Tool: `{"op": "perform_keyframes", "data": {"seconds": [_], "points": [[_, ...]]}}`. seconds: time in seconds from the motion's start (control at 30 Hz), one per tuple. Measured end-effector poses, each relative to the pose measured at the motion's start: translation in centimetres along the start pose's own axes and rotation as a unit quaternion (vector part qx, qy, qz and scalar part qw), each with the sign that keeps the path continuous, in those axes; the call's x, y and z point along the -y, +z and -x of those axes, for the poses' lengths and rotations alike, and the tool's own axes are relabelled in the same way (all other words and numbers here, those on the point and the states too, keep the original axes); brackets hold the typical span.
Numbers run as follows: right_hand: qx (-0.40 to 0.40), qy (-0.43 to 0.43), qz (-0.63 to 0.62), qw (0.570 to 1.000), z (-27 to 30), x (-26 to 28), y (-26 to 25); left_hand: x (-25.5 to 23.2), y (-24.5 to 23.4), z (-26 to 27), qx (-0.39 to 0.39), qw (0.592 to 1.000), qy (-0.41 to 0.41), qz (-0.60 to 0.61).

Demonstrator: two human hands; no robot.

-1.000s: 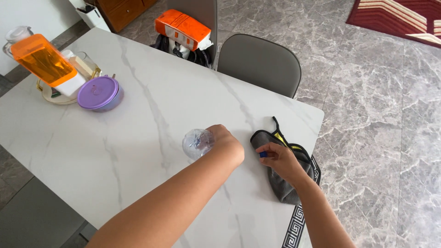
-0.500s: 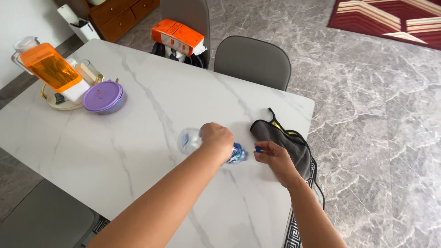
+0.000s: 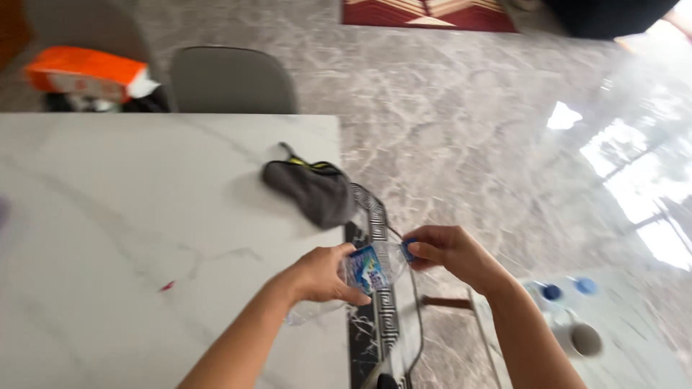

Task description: The person cleans the dining table using a cloth and rearranges various objects like water bottles and a cup.

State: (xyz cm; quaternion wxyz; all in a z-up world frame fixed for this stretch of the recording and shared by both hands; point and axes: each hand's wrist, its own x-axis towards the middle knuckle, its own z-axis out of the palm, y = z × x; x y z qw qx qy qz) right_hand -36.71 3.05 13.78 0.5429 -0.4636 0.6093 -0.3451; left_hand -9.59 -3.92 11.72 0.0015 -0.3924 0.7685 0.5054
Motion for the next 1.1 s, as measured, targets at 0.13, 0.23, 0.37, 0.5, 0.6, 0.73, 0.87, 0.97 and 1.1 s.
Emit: {"op": "perform_keyframes", "data": {"seconds": [0.13,0.23,0.37,0.5,0.6,0.73,0.87,0.97,1.1], "points": [[-0.154,0.168,0.128,0.965,6.2,-2.7,-4.7,-4.6,7.6,-4.2,-0.045,0.978,0.066,-0.193],[-0.242,0.248,0.126,0.93,10.9,-4.4,-7.5,-6.2,14.8,-6.2,-0.05,0.967,0.13,-0.215],[-0.287,0.254,0.11,0.917,16.4,-8.7,-12.1,-9.5,19.6,-8.4,0.037,0.972,0.133,-0.189],[-0.317,0.27,0.238,0.877,19.2,-12.6,-15.1,-8.5,24.5,-11.8,0.106,0.987,0.065,-0.101],[-0.324,0.255,0.337,0.846,19.1,-15.8,-15.7,-8.0,26.3,-13.1,0.118,0.991,-0.008,-0.06],[-0.326,0.203,0.377,0.843,17.7,-18.6,-15.2,-7.3,27.8,-13.9,0.106,0.992,-0.043,-0.062],[-0.31,0.2,0.375,0.851,16.8,-19.2,-15.1,-7.3,28.5,-13.9,0.085,0.994,-0.054,-0.048],[-0.298,0.209,0.369,0.855,16.1,-18.9,-14.9,-6.9,29.0,-14.2,0.059,0.997,-0.045,-0.03],[-0.26,0.235,0.397,0.848,15.3,-19.2,-14.9,-7.6,29.1,-14.2,0.049,0.998,-0.042,-0.005]]}}
